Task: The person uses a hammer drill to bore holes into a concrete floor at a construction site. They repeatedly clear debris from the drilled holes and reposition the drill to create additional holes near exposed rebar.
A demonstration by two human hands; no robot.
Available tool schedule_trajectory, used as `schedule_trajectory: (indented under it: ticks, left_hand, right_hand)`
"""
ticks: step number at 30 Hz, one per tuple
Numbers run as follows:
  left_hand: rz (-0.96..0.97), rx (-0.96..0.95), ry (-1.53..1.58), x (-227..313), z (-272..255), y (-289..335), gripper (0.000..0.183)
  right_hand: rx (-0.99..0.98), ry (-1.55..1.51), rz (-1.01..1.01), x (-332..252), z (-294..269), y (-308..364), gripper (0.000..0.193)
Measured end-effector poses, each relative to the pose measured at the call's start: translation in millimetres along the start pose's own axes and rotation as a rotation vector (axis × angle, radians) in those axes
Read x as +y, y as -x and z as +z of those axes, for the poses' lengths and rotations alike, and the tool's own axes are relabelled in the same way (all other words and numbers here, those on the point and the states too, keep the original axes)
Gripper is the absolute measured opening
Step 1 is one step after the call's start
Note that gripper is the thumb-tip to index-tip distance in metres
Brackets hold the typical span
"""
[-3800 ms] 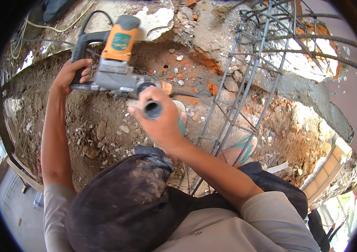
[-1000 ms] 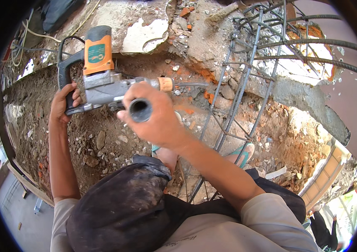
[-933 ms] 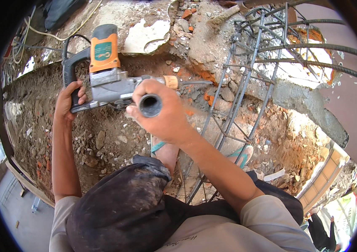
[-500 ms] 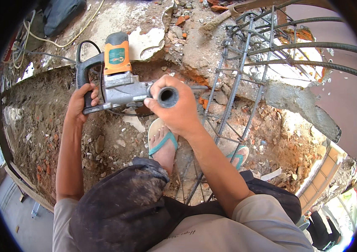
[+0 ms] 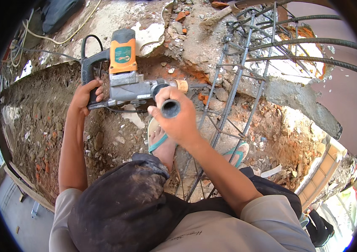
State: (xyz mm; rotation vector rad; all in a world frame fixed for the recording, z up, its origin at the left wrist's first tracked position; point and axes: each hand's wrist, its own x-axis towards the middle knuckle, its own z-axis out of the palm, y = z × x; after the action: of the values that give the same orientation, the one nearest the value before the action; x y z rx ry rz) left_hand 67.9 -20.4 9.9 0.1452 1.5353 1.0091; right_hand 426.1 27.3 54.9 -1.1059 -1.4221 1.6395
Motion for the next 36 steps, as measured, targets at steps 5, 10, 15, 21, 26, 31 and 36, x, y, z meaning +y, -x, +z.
schedule_trajectory:
  ticks: [5,10,15,21,26,31,36]
  left_hand:
    - [0.033,0.060,0.075,12.8,-51.1,53.0,0.020]
    - [0.048,0.119,0.089,11.7,-72.0,68.3,0.021]
    - [-0.002,0.142,0.160,-4.8,-42.4,43.4,0.020]
    - [-0.029,0.085,0.082,1.8,16.1,21.1,0.015]
    - [-0.010,0.077,-0.004,3.1,48.8,22.7,0.015]
    - [0.034,0.113,0.060,-8.5,19.1,65.0,0.016]
    - [0.063,0.224,0.100,-6.8,-33.0,95.6,0.015]
  right_hand:
    - [-0.144,-0.046,-0.120,-24.2,36.3,18.3,0.033]
    - [-0.191,-0.105,-0.054,-23.3,46.5,-2.2,0.029]
    - [-0.117,-0.035,-0.039,-10.9,21.8,-36.8,0.028]
    - [-0.009,-0.176,0.005,12.2,-20.6,-43.5,0.031]
    - [0.107,-0.327,0.105,11.9,-37.9,-30.3,0.033]
    - [-0.030,-0.224,0.053,-6.1,-23.3,-6.4,0.027]
    - [-0.145,-0.266,0.042,-4.9,16.6,-6.1,0.024]
